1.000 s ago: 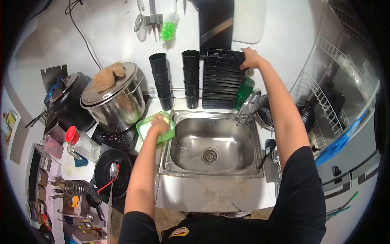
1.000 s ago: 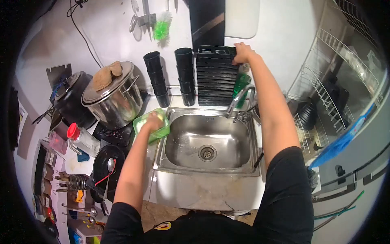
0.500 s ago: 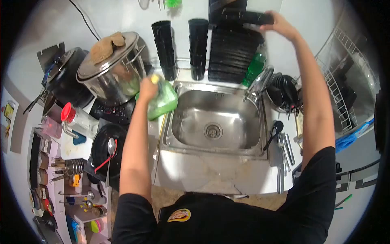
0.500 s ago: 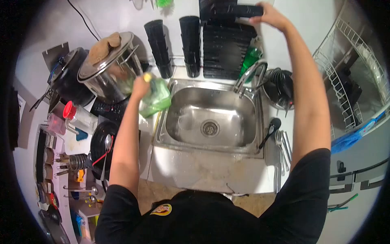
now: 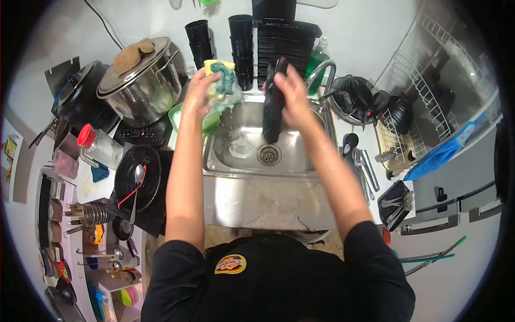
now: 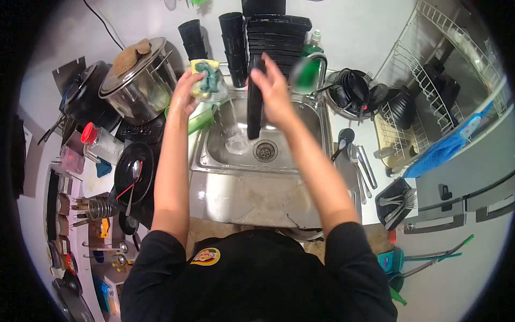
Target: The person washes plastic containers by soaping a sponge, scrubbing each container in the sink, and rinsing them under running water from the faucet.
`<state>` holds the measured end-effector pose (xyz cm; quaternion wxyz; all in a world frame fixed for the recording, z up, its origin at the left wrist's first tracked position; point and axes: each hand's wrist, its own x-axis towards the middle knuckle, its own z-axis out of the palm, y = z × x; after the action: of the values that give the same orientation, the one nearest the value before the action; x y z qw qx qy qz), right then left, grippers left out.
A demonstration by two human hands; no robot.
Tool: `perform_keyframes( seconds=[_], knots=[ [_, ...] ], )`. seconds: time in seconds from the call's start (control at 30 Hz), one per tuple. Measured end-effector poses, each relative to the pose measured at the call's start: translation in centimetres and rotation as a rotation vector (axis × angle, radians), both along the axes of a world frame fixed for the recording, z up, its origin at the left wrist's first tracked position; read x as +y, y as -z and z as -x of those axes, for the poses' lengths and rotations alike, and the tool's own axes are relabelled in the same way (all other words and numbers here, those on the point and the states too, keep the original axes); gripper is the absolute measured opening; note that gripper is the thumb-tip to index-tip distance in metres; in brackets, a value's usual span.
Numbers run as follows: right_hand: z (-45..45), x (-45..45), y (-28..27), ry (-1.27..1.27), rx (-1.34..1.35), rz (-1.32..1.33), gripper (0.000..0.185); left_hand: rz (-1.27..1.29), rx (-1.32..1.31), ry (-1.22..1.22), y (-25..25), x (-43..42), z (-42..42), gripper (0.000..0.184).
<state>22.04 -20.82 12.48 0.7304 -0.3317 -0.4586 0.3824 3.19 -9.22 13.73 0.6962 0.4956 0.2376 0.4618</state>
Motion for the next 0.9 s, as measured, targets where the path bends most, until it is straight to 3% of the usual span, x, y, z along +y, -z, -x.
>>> perform_keyframes(
  seconds=[0.07,0.13,0.2,0.27,0.33,0.4,0.5,0.63,0.7,0.77,0.87,0.9],
  knots=[
    [1.0,-0.3,5.3,-0.121,0.285,0.204,0.035,-0.034,-0.093,0.070,0.1,-2.2,-1.6,0.026],
    [0.6,0.5,9.0,-0.256,0.499,0.353,0.042,0.003,-0.075,0.100,1.7,-4.0,-3.4,0.026],
    [0.1,1.8,11.1,-0.214,0.659,0.429,0.051,-0.344,0.368,-0.084,5.4,-4.9,-5.8,0.027],
    [-0.4,1.5,11.3,-0.197,0.594,0.475,0.049,-0.715,0.594,-0.340,8.6,-7.2,-7.9,0.025],
    [0.1,1.1,11.4,-0.169,0.570,0.471,0.049,-0.894,0.478,-0.332,9.5,-7.2,-8.7,0.027],
    [0.7,0.7,11.8,-0.118,0.476,0.493,0.048,-0.853,0.511,-0.354,10.0,-6.5,-8.7,0.028],
    [0.6,0.2,12.9,-0.010,0.400,0.490,0.047,-0.738,0.793,-0.382,9.7,-7.6,-8.6,0.024],
    [-1.8,-0.1,13.9,-0.174,0.394,0.562,0.053,-0.763,0.836,-0.143,9.1,-7.7,-8.9,0.026],
    [-2.3,0.7,15.1,-0.182,0.345,0.587,0.055,-0.679,0.805,-0.175,9.0,-7.3,-9.2,0.025],
    [-2.3,1.6,16.2,0.161,-0.024,0.535,0.054,-0.679,0.793,-0.296,9.5,-7.6,-9.5,0.020],
    [-0.2,-2.0,10.0,0.219,-0.097,0.503,0.058,-0.814,0.935,-0.251,10.2,-7.8,-9.3,0.016],
    [-2.5,0.1,13.8,0.262,0.052,0.450,0.056,-0.810,0.935,-0.251,10.4,-8.1,-9.5,0.016]
  ],
)
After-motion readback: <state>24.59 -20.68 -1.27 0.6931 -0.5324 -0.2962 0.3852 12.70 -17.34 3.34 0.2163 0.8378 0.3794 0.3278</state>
